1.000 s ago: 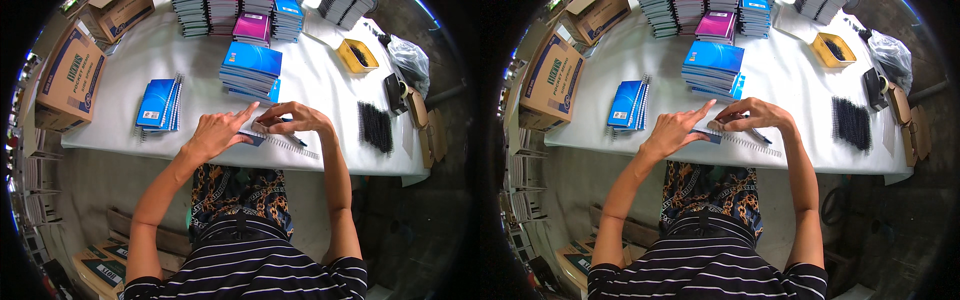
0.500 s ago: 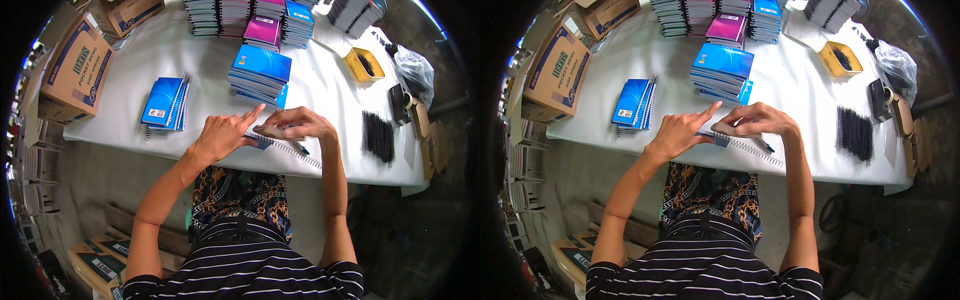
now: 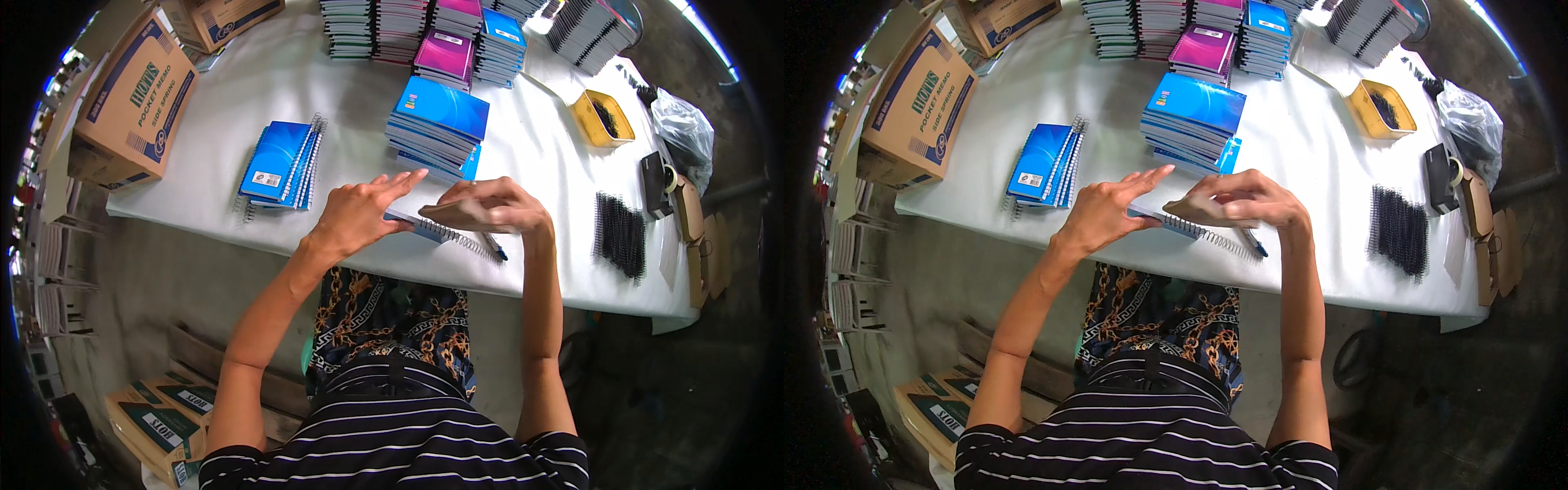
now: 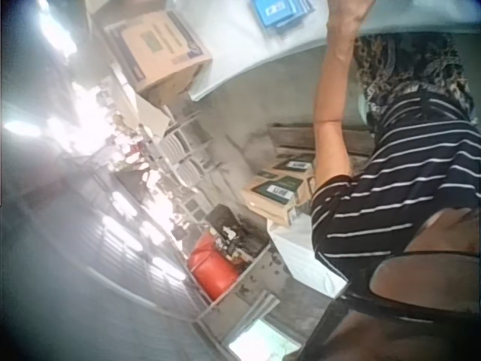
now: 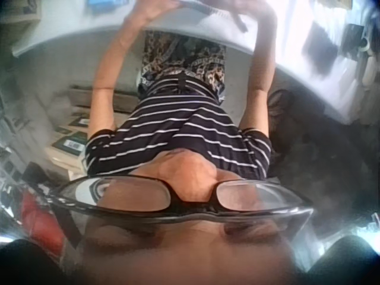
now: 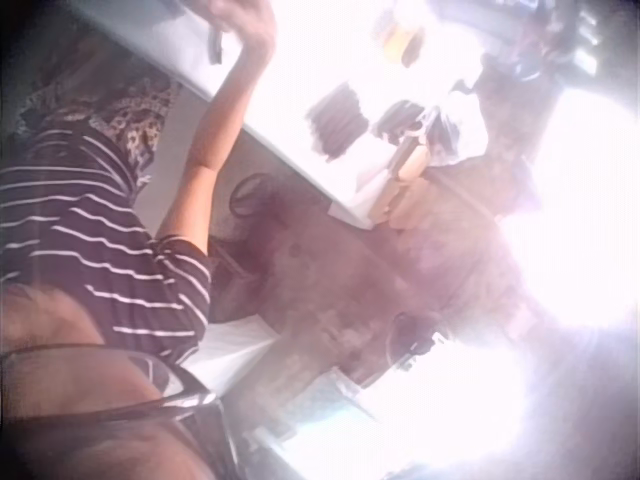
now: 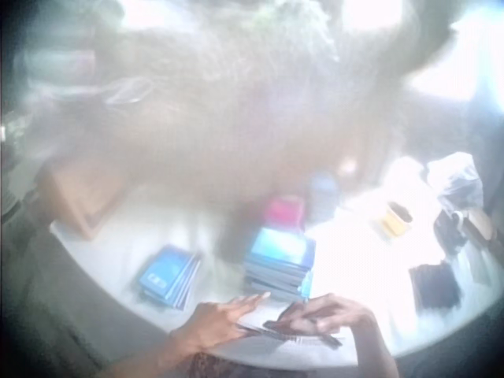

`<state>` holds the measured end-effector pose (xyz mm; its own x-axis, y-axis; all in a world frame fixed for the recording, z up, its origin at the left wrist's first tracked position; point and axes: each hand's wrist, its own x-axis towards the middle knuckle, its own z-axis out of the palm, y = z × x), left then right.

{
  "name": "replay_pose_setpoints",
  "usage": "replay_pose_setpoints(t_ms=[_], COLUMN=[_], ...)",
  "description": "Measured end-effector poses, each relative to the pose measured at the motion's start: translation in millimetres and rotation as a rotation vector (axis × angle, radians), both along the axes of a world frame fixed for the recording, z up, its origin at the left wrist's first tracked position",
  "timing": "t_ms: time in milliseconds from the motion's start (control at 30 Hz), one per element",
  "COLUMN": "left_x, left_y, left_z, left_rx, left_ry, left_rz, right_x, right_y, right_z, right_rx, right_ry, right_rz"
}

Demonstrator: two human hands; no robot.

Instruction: The person repeatedly picks up spiral-bound notebooks and inserts metal coils into the binding holes using pliers. They handle each notebook one at a time, aligning the coil, crimping it with the tool, and stacking the finished units on the table.

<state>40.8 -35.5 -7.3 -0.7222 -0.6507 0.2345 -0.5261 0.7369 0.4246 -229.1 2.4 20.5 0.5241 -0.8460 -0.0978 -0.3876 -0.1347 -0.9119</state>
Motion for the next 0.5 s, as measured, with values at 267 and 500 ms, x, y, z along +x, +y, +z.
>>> replay_pose_setpoints(t_ms=[267,500], left_x=[-1,-9], left_y=[-9,-1], left_z=[-27,-41], left_rx=[0.314,0.516], left_ry=[0.429,0.662], left_rz=[0.018,0.058], right_x=[-2,-6], right_y=[-5,-8], right_z=[-8,-6], right_rx=[0.025,-0.003], right_ry=[-0.234,-0.162], right_rz=[0.032,0.051])
